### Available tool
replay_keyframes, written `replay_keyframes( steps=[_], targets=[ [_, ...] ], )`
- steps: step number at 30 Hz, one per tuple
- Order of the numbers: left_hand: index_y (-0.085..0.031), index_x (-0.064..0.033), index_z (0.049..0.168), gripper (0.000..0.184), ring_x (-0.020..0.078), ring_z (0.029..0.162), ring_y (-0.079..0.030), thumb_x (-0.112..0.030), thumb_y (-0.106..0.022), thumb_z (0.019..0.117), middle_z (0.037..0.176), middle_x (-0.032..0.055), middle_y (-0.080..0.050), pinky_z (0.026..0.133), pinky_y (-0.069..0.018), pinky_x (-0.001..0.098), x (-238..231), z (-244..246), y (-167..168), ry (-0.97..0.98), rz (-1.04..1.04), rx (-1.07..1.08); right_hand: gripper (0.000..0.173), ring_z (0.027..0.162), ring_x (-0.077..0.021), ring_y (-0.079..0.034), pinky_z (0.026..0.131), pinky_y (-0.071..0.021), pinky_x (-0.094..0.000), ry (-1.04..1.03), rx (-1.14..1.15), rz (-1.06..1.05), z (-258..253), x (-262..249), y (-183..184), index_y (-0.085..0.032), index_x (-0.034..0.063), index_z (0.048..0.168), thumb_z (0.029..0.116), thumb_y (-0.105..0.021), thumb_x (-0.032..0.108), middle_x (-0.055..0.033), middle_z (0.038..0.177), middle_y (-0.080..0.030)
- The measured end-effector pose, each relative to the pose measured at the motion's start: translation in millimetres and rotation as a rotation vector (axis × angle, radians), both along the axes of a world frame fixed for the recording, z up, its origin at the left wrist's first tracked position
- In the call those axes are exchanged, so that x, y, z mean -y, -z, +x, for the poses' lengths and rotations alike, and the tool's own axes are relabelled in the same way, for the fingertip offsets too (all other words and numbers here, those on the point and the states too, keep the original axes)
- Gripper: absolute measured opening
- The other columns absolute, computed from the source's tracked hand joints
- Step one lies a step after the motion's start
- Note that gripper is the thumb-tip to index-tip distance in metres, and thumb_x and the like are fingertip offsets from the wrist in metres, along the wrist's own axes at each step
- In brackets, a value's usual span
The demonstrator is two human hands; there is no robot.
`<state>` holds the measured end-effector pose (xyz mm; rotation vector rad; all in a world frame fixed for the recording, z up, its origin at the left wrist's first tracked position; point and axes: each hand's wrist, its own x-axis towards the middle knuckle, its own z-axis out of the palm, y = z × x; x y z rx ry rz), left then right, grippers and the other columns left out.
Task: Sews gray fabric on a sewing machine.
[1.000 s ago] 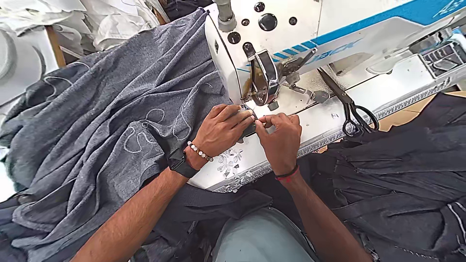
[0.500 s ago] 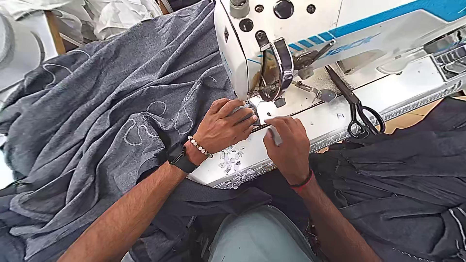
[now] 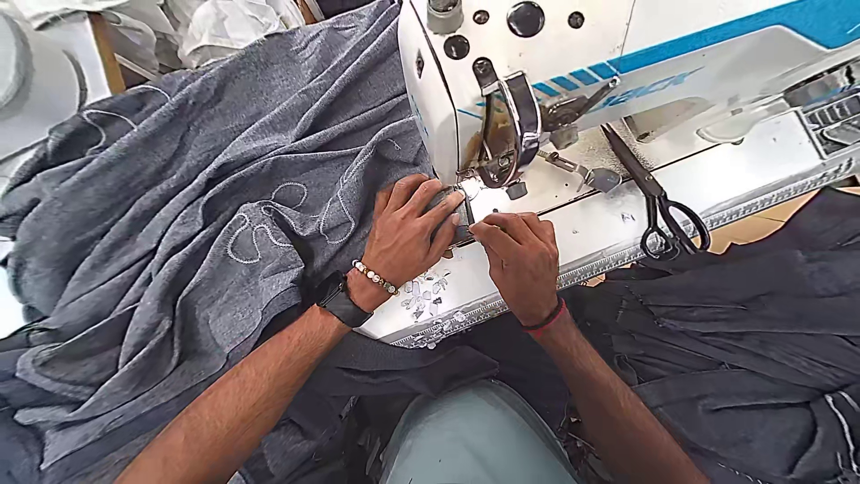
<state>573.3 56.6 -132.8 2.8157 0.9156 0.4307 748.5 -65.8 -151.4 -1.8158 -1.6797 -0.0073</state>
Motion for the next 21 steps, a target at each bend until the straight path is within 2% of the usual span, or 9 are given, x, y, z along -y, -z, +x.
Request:
replay_keyframes(
  steps=[3, 4, 6, 10, 13, 15, 18, 21],
  targets=[
    [-0.065, -0.0286, 0.14, 0.042, 0.0325, 0.137, -0.048, -0.039, -0.042, 0.106, 0.142, 0.0062, -0.061, 0.111, -0.034, 0.0548, 2, -2, -1, -0.013, 0.039, -0.055, 0.021, 0.123, -0.0183, -0.06, 0.094, -0.0445, -0.0423, -0.059, 0.005, -0.027, 2, -3, -2, -0.078, 0.0214, 0.107, 0.1034, -0.058, 0.017, 0.0062, 0.133, -0.069],
    [-0.065, -0.0296, 0.141, 0.043, 0.0328, 0.137, -0.048, -0.04, -0.041, 0.1063, 0.144, 0.0063, -0.06, 0.111, -0.0337, 0.0549, 3, -2, -1, -0.02, 0.045, -0.065, 0.022, 0.126, -0.0178, -0.06, 0.096, -0.0446, -0.0423, -0.09, 0.013, -0.043, 3, -5, -4, -0.077, 0.0201, 0.107, 0.1036, -0.057, 0.015, 0.0064, 0.136, -0.068],
    [-0.065, -0.0293, 0.141, 0.042, 0.0337, 0.138, -0.048, -0.039, -0.041, 0.1066, 0.145, 0.0068, -0.059, 0.112, -0.0337, 0.0554, 3, -4, -1, -0.023, 0.045, -0.063, 0.024, 0.124, -0.0173, -0.062, 0.098, -0.0452, -0.0432, -0.166, 0.067, -0.086, 8, -11, -13, -0.077, 0.0181, 0.111, 0.103, -0.055, 0.011, 0.0054, 0.133, -0.07],
    [-0.07, -0.0218, 0.131, 0.035, 0.0318, 0.135, -0.051, -0.031, -0.049, 0.1044, 0.138, 0.0056, -0.064, 0.109, -0.0384, 0.0528, -1, -7, -1, 0.056, 0.059, 0.02, 0.026, 0.111, -0.0195, -0.065, 0.09, -0.0428, -0.0431, -0.278, 0.279, -0.158, 15, -19, -37, -0.076, 0.0172, 0.111, 0.1004, -0.054, 0.006, 0.0028, 0.122, -0.074],
    [-0.072, -0.0204, 0.13, 0.036, 0.0334, 0.133, -0.052, -0.026, -0.051, 0.1017, 0.136, 0.0078, -0.064, 0.107, -0.0388, 0.0537, -6, -11, -1, 0.095, 0.054, 0.035, 0.026, 0.102, -0.0216, -0.066, 0.084, -0.0429, -0.0436, -0.286, 0.32, -0.142, 15, -27, -39, -0.076, 0.0161, 0.11, 0.0982, -0.055, 0.005, 0.0005, 0.116, -0.075],
    [-0.073, -0.0207, 0.125, 0.033, 0.031, 0.129, -0.054, -0.027, -0.051, 0.102, 0.131, 0.0056, -0.066, 0.105, -0.0394, 0.0509, -11, -10, 4, 0.069, 0.081, 0.055, 0.025, 0.099, -0.022, -0.066, 0.084, -0.0441, -0.0443, -0.261, 0.318, -0.129, 13, -35, -34, -0.075, 0.0152, 0.112, 0.0998, -0.054, 0.006, -0.0011, 0.114, -0.075],
    [-0.072, -0.0192, 0.123, 0.03, 0.0288, 0.129, -0.054, -0.027, -0.051, 0.1029, 0.129, 0.0034, -0.068, 0.106, -0.0394, 0.0486, -15, -10, 4, 0.066, 0.094, 0.057, 0.024, 0.102, -0.0215, -0.068, 0.086, -0.0467, -0.0449, -0.22, 0.283, -0.088, 12, -40, -24, -0.075, 0.0154, 0.113, 0.1009, -0.055, 0.009, -0.0003, 0.117, -0.076],
    [-0.071, -0.0231, 0.129, 0.033, 0.0302, 0.129, -0.054, -0.026, -0.052, 0.1021, 0.13, 0.005, -0.067, 0.107, -0.0391, 0.0497, -18, -11, 5, 0.128, 0.094, 0.066, 0.023, 0.108, -0.0224, -0.066, 0.086, -0.0448, -0.0449, -0.142, 0.253, -0.079, 12, -36, -17, -0.077, 0.0207, 0.113, 0.1032, -0.057, 0.021, 0.003, 0.121, -0.075]
  ],
)
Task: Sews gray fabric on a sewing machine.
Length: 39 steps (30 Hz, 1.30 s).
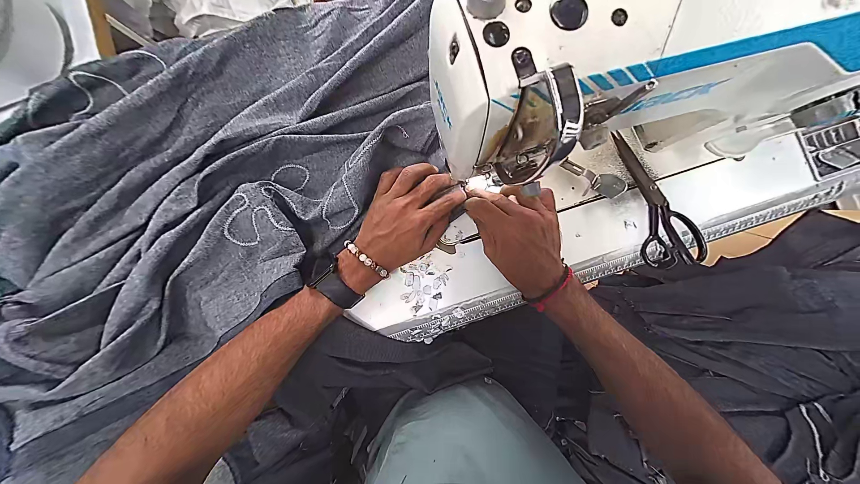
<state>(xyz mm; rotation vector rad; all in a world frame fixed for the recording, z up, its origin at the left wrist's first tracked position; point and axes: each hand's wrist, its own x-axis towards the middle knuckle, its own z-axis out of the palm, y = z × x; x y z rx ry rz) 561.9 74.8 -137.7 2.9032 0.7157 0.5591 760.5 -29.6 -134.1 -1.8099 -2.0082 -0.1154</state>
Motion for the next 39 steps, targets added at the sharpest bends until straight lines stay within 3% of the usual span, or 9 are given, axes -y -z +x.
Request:
replay_keyframes(
  steps=[2, 7, 13, 18, 20, 23, 26, 29, 39],
  targets=[
    [-0.071, -0.026, 0.131, 0.035, 0.0308, 0.129, -0.054, -0.027, -0.052, 0.102, 0.131, 0.0054, -0.066, 0.107, -0.0382, 0.0504, -2, 0, 1, 0.019, 0.004, -0.006, 0.022, 0.109, -0.0246, -0.062, 0.083, -0.043, -0.0446, 0.048, 0.015, -0.003, -1, 4, 0, -0.077, 0.0242, 0.113, 0.1016, -0.059, 0.028, -0.0003, 0.12, -0.071],
    [-0.073, -0.0243, 0.127, 0.034, 0.0328, 0.132, -0.051, -0.026, -0.051, 0.1015, 0.133, 0.0055, -0.066, 0.108, -0.0362, 0.0524, -6, -2, -1, 0.037, 0.007, -0.004, 0.03, 0.099, -0.0286, -0.059, 0.077, -0.0412, -0.0453, 0.041, 0.074, -0.069, 2, 5, -8, -0.076, 0.0274, 0.123, 0.1008, -0.056, 0.024, -0.008, 0.109, -0.067],
    [-0.075, -0.022, 0.12, 0.029, 0.0293, 0.13, -0.053, -0.023, -0.053, 0.1013, 0.126, 0.0003, -0.07, 0.108, -0.0353, 0.0483, -14, -1, 1, 0.046, 0.059, 0.038, 0.033, 0.109, -0.0367, -0.061, 0.082, -0.0418, -0.0533, 0.051, 0.221, -0.117, 0, -4, -11, -0.072, 0.0248, 0.128, 0.1018, -0.053, 0.023, -0.0149, 0.113, -0.07],
    [-0.077, -0.0182, 0.117, 0.031, 0.0322, 0.129, -0.053, -0.02, -0.052, 0.0992, 0.123, 0.0027, -0.071, 0.107, -0.036, 0.052, -15, 0, -5, 0.034, 0.012, 0.022, 0.037, 0.1, -0.0372, -0.061, 0.078, -0.0408, -0.0556, 0.112, 0.21, -0.231, -8, 3, -29, -0.069, 0.0234, 0.135, 0.1015, -0.054, 0.017, -0.0148, 0.115, -0.067],
    [-0.076, -0.0221, 0.116, 0.029, 0.0284, 0.131, -0.053, -0.024, -0.05, 0.1014, 0.124, -0.0012, -0.071, 0.108, -0.0352, 0.0488, -24, 1, -1, 0.024, 0.04, 0.029, 0.031, 0.101, -0.0411, -0.065, 0.076, -0.0465, -0.0604, 0.163, 0.106, -0.238, 21, 11, -48, -0.074, 0.0161, 0.124, 0.1002, -0.055, 0.022, -0.0181, 0.118, -0.068],
    [-0.077, -0.0215, 0.112, 0.028, 0.029, 0.131, -0.053, -0.026, -0.051, 0.1013, 0.127, -0.0013, -0.071, 0.108, -0.0346, 0.0492, -36, 0, 1, 0.033, 0.053, 0.035, 0.036, 0.112, -0.0464, -0.063, 0.086, -0.051, -0.0656, 0.48, 0.058, -0.169, 111, 33, -74, -0.063, 0.0056, 0.132, 0.1065, -0.045, 0.024, -0.0258, 0.127, -0.063],
    [-0.077, -0.0209, 0.106, 0.027, 0.0292, 0.13, -0.054, -0.025, -0.052, 0.1005, 0.126, -0.0017, -0.072, 0.106, -0.0356, 0.0492, -44, 0, -1, 0.05, 0.059, 0.047, 0.037, 0.11, -0.0537, -0.065, 0.084, -0.0471, -0.0739, 0.72, 0.134, -0.184, 175, 28, -46, -0.071, 0.0043, 0.116, 0.104, -0.043, 0.025, -0.029, 0.118, -0.069],
    [-0.078, -0.0216, 0.108, 0.028, 0.0296, 0.13, -0.054, -0.024, -0.052, 0.0997, 0.125, -0.0011, -0.072, 0.107, -0.0349, 0.0493, -43, -1, -1, 0.09, 0.045, 0.055, 0.033, 0.097, -0.0473, -0.069, 0.074, -0.0486, -0.0691, 0.704, 0.128, -0.126, 180, 29, -28, -0.074, 0.0079, 0.107, 0.1029, -0.046, 0.023, -0.0235, 0.109, -0.072],
    [-0.078, -0.0257, 0.118, 0.032, 0.028, 0.125, -0.056, -0.025, -0.053, 0.0983, 0.119, 0.0002, -0.073, 0.104, -0.0383, 0.047, -31, -4, -2, 0.168, 0.023, 0.034, 0.036, 0.1, -0.0455, -0.068, 0.072, -0.0517, -0.0641, 0.663, 0.096, -0.034, 165, 49, -13, -0.065, 0.0103, 0.128, 0.1046, -0.042, 0.025, -0.0221, 0.119, -0.068]
  ],
)
